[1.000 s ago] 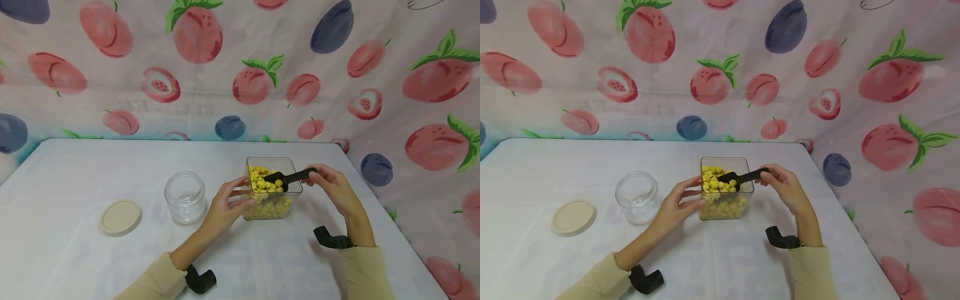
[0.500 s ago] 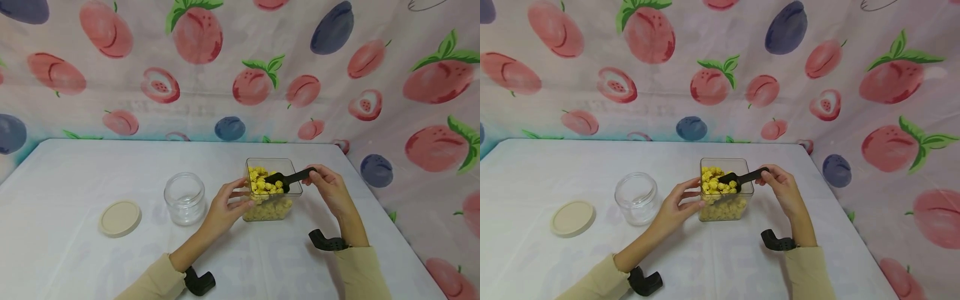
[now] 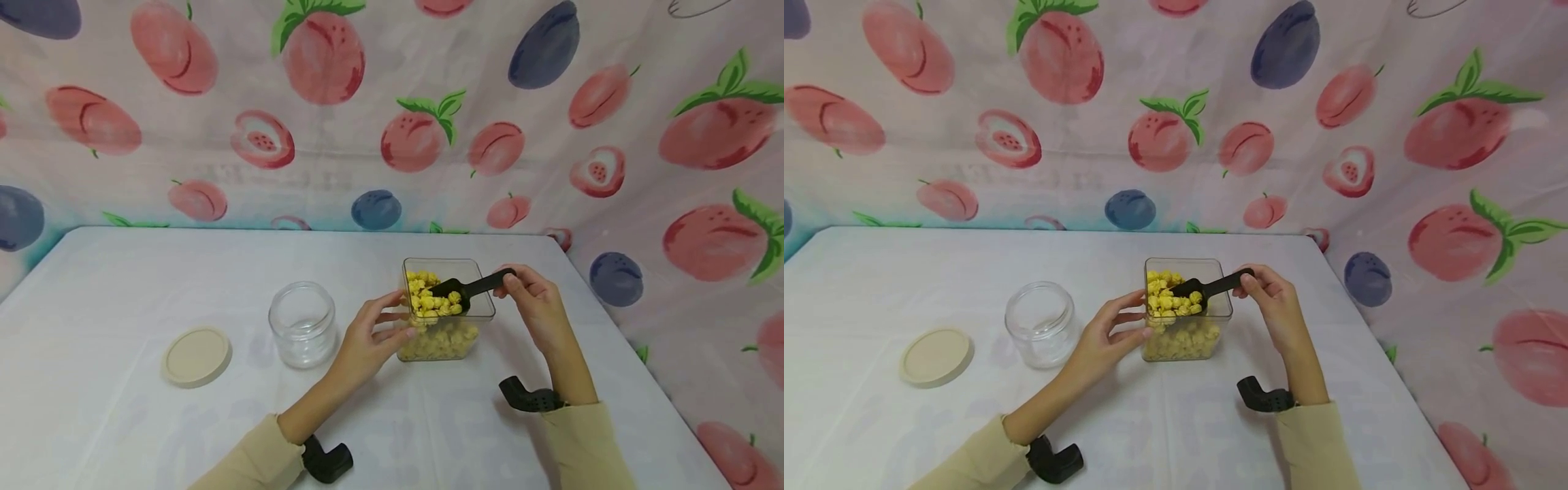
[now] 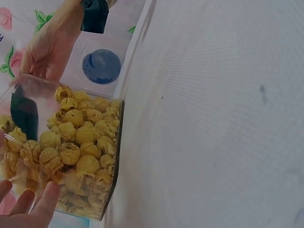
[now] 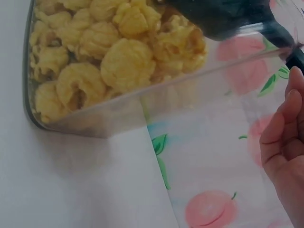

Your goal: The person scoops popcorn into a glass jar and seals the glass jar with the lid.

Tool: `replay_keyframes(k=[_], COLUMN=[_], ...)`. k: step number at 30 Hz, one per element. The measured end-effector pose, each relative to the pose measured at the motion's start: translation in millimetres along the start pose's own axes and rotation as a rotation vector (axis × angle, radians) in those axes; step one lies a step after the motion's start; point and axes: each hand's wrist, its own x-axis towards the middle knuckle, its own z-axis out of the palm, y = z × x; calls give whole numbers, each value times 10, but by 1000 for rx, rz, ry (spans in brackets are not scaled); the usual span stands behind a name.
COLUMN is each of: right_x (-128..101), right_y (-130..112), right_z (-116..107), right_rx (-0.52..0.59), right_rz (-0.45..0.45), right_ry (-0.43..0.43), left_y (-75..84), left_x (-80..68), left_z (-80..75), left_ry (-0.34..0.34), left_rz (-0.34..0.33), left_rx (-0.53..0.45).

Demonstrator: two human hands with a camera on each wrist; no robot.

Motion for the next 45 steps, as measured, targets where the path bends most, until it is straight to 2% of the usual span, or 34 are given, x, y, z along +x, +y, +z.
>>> replay_keyframes(k=[4,10,19,27,45], right_x=[-12,-17,-21,1,2], right_y=[-30,-65,-179,-180,-192], right_z=[-6,1,28,-46,-124], right_rx=[41,174,145,268,383], right_rz=[-4,42,155,226,246], right_ry=[-23,-33,-48,-19,13], left_y=[-1,15,11,-4,13], left_x=[-2,-10,-11,-10,-13], left_z=[2,9,13,12,10], left_ry=[1,0,2,2,3], left_rz=[0,-1,3,-1,-3], left_rx=[7,5,1,9,10])
